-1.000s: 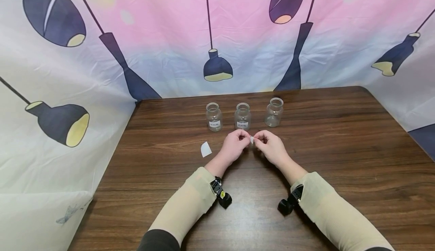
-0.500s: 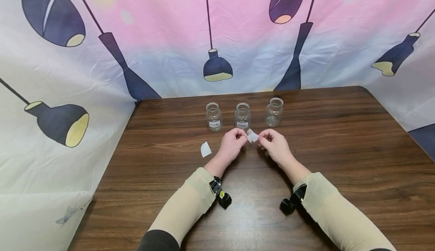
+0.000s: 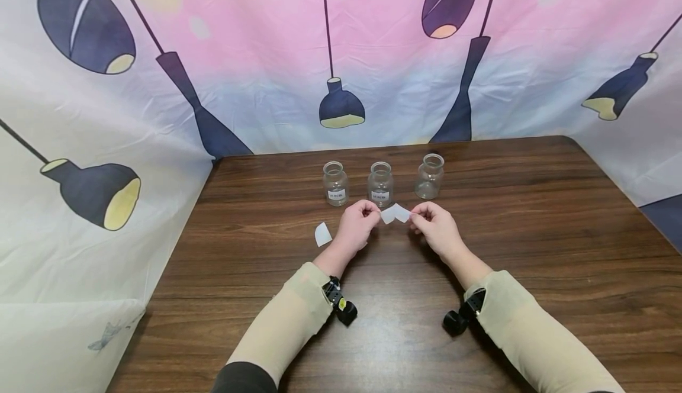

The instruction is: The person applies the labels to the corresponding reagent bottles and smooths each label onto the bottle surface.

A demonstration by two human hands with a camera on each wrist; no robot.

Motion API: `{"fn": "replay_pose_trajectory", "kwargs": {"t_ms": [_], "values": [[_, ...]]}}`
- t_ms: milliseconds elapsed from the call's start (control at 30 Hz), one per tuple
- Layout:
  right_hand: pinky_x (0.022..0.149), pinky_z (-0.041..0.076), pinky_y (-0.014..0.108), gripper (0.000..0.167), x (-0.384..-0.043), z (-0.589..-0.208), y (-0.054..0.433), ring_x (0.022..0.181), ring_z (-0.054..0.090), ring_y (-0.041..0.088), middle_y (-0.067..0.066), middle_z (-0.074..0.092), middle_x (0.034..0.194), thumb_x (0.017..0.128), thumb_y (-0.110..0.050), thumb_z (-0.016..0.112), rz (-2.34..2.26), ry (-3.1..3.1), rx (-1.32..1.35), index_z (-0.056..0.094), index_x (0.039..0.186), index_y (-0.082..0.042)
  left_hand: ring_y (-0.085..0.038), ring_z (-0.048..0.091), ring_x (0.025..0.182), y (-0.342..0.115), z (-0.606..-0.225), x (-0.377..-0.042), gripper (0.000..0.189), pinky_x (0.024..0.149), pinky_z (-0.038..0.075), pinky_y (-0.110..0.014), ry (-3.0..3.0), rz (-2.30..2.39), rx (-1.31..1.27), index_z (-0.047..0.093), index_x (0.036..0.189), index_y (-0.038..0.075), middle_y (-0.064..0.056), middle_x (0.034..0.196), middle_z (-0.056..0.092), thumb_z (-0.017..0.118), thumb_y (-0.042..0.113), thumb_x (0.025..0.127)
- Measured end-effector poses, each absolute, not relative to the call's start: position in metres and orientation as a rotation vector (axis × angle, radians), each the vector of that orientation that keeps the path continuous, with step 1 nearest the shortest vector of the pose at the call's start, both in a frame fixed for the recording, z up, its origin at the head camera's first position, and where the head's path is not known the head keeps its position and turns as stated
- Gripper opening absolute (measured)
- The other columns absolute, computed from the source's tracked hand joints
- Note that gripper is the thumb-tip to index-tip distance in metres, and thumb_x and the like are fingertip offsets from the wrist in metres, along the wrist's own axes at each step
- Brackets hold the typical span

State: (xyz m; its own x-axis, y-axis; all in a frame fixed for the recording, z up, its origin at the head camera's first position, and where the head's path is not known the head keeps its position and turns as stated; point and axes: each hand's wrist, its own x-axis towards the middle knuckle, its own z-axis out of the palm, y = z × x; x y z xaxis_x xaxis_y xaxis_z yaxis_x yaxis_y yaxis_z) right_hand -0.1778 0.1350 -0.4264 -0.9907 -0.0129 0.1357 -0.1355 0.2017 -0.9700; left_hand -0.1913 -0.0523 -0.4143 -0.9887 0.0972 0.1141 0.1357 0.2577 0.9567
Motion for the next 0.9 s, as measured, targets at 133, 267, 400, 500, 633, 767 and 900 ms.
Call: {"fn": "replay_pose_trajectory", "kwargs": {"t_ms": [133,267,400,500,633,767,900], "values": [[0.056,0.048,0.023,0.005,-0.177,-0.426,0.137,0.061,0.057,0.011,0.005,0.059,0.070,0.088,0.001,0.057,1.911,-2.357,0.157,0.056,0.088,0.006,-0.010,0.047,0.066,-0.055,-0.414,-0.192,0.006,0.057,0.039,-0.021,-2.483,-1.870,-0.227,0.061,0.080,0.004,0.003,0.070,0.051,0.055,0.002,0.077],[0.056,0.049,0.025,0.008,-0.170,-0.414,0.135,0.063,0.059,0.018,0.009,0.061,0.072,0.089,0.002,0.056,1.878,-2.394,0.157,0.056,0.089,0.010,-0.011,0.048,0.067,-0.058,-0.413,-0.192,0.007,0.059,0.039,-0.022,-2.497,-1.863,-0.223,0.061,0.081,0.004,0.002,0.071,0.052,0.055,0.004,0.078],[0.056,0.050,0.028,0.011,-0.169,-0.413,0.137,0.065,0.060,0.021,0.014,0.061,0.074,0.088,0.002,0.056,1.858,-2.423,0.143,0.056,0.091,0.013,-0.011,0.048,0.067,-0.060,-0.413,-0.192,0.007,0.059,0.039,-0.022,-2.489,-1.874,-0.222,0.061,0.081,0.004,0.002,0.070,0.053,0.055,0.004,0.078],[0.056,0.049,0.027,0.012,-0.175,-0.425,0.143,0.064,0.059,0.016,0.011,0.062,0.074,0.089,-0.001,0.058,1.867,-2.415,0.133,0.057,0.092,0.010,-0.011,0.048,0.067,-0.063,-0.414,-0.192,0.007,0.059,0.039,-0.022,-2.496,-1.865,-0.221,0.062,0.080,0.004,0.002,0.070,0.053,0.056,0.004,0.077],[0.055,0.049,0.026,0.011,-0.175,-0.427,0.146,0.063,0.059,0.016,0.012,0.062,0.073,0.088,-0.004,0.059,1.854,-2.404,0.138,0.058,0.090,0.007,-0.010,0.049,0.067,-0.067,-0.414,-0.193,0.007,0.059,0.040,-0.021,-2.514,-1.859,-0.186,0.062,0.080,0.004,0.003,0.070,0.053,0.056,0.003,0.077],[0.053,0.048,0.025,0.006,-0.175,-0.425,0.150,0.062,0.059,0.017,0.009,0.061,0.071,0.088,-0.003,0.058,1.837,-2.400,0.128,0.057,0.087,0.002,-0.010,0.050,0.066,-0.072,-0.413,-0.194,0.008,0.059,0.042,-0.021,-2.550,-1.842,-0.180,0.062,0.080,0.004,0.002,0.069,0.054,0.055,0.003,0.076],[0.052,0.048,0.025,0.004,-0.175,-0.424,0.154,0.061,0.058,0.015,0.005,0.059,0.070,0.088,-0.003,0.058,1.832,-2.401,0.119,0.057,0.086,0.000,-0.010,0.050,0.062,-0.075,-0.411,-0.194,0.009,0.056,0.041,-0.022,-2.632,-1.731,-0.239,0.062,0.079,0.006,0.003,0.065,0.054,0.054,0.004,0.076]]}}
